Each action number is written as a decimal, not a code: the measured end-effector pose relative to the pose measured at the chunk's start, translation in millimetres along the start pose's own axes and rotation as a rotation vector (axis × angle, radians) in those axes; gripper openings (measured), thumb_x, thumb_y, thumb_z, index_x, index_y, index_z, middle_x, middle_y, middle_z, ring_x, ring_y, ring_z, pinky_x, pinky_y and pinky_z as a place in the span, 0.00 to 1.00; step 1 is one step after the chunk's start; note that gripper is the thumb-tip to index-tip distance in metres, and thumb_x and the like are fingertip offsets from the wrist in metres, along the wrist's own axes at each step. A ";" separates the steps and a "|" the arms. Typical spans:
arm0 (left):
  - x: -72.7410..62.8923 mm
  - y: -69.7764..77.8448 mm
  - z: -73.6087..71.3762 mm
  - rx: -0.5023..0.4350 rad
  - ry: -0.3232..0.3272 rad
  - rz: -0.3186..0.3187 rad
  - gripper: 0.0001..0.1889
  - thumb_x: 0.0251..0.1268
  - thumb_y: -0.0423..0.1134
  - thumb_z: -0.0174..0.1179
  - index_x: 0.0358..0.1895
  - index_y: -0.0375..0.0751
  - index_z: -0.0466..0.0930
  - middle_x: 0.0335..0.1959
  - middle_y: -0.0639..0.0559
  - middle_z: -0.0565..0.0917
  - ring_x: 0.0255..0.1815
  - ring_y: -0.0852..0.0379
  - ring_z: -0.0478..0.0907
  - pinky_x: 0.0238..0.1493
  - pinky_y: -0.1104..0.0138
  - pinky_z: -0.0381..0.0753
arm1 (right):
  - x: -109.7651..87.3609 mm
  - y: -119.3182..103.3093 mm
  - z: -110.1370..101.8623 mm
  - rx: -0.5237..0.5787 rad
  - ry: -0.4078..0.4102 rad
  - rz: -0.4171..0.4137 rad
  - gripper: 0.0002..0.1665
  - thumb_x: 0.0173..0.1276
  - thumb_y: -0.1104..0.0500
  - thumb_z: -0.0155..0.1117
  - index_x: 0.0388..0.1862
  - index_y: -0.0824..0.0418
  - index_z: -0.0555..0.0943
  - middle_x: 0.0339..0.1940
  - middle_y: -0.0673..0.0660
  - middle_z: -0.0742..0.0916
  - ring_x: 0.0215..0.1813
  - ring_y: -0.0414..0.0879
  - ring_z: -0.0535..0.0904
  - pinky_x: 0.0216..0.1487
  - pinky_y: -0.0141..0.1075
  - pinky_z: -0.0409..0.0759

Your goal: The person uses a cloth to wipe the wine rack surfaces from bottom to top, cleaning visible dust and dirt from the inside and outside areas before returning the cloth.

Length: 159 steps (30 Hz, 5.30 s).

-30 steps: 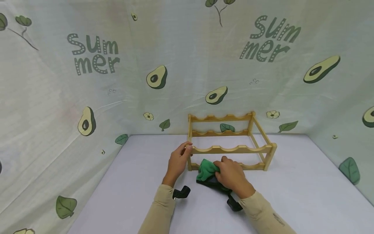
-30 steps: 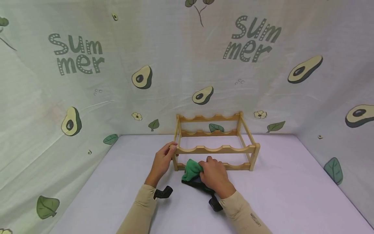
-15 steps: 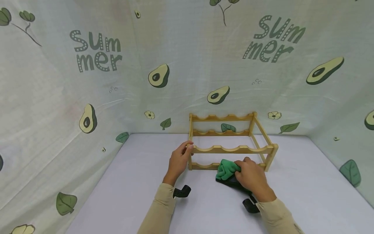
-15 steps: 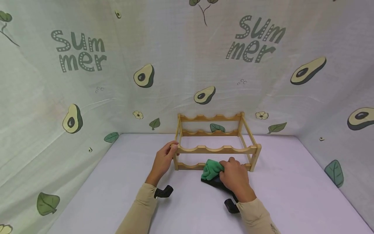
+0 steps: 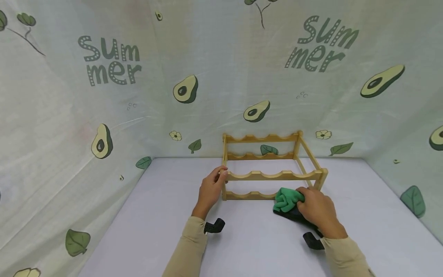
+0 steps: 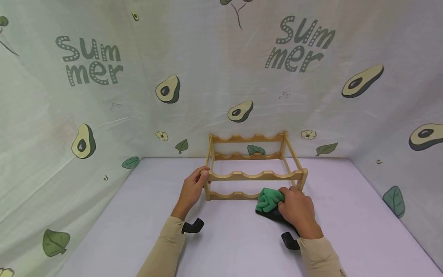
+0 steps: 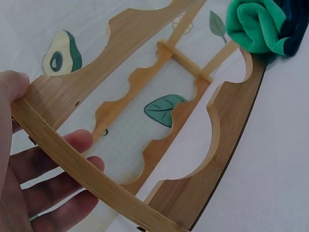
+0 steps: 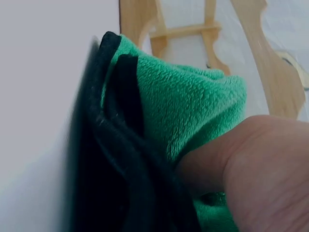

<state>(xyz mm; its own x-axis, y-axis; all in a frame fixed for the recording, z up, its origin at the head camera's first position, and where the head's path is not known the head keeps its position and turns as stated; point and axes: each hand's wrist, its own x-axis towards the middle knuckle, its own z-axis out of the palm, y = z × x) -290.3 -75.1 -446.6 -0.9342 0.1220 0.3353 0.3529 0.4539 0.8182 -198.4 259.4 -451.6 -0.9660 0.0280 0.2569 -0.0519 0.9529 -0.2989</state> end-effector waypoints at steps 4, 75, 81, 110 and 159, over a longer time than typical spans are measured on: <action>-0.4 -0.9 -0.5 0.000 -0.006 0.005 0.23 0.73 0.68 0.46 0.60 0.65 0.79 0.35 0.61 0.86 0.42 0.60 0.82 0.45 0.53 0.78 | -0.4 7.1 -4.0 0.028 -0.039 0.066 0.23 0.55 0.65 0.67 0.53 0.66 0.80 0.40 0.67 0.86 0.35 0.60 0.82 0.30 0.57 0.76; -2.7 0.0 1.0 0.063 0.008 0.041 0.23 0.75 0.68 0.42 0.58 0.62 0.77 0.34 0.60 0.86 0.38 0.58 0.81 0.37 0.56 0.78 | -13.0 54.6 -50.0 0.320 0.250 0.147 0.19 0.67 0.64 0.63 0.56 0.67 0.79 0.53 0.72 0.83 0.53 0.67 0.77 0.48 0.61 0.72; -3.9 2.2 1.3 0.064 0.008 0.029 0.25 0.75 0.68 0.42 0.59 0.59 0.77 0.35 0.58 0.86 0.39 0.57 0.82 0.38 0.56 0.78 | -13.6 48.0 -59.5 0.354 0.365 0.154 0.19 0.71 0.62 0.64 0.58 0.67 0.79 0.54 0.71 0.84 0.55 0.65 0.76 0.49 0.60 0.71; -2.4 3.4 10.3 -0.053 0.145 -0.045 0.16 0.71 0.61 0.57 0.54 0.64 0.82 0.33 0.61 0.86 0.35 0.62 0.83 0.38 0.57 0.78 | -11.9 67.2 -51.8 0.530 0.199 0.236 0.25 0.76 0.53 0.60 0.63 0.69 0.75 0.56 0.71 0.81 0.50 0.42 0.75 0.36 0.22 0.71; -6.8 6.9 8.5 -0.085 0.087 -0.030 0.21 0.74 0.63 0.50 0.57 0.56 0.80 0.35 0.59 0.85 0.39 0.58 0.82 0.38 0.58 0.77 | -7.9 79.0 -24.3 0.243 -0.218 0.145 0.18 0.66 0.50 0.65 0.44 0.64 0.85 0.36 0.58 0.84 0.36 0.49 0.74 0.35 0.41 0.71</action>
<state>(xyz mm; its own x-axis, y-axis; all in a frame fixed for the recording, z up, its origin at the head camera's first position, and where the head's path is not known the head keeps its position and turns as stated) -282.0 -65.3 -447.2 -0.9377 0.0311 0.3461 0.3314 0.3797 0.8637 -188.7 341.8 -454.8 -0.9977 0.0672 0.0016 0.0559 0.8433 -0.5345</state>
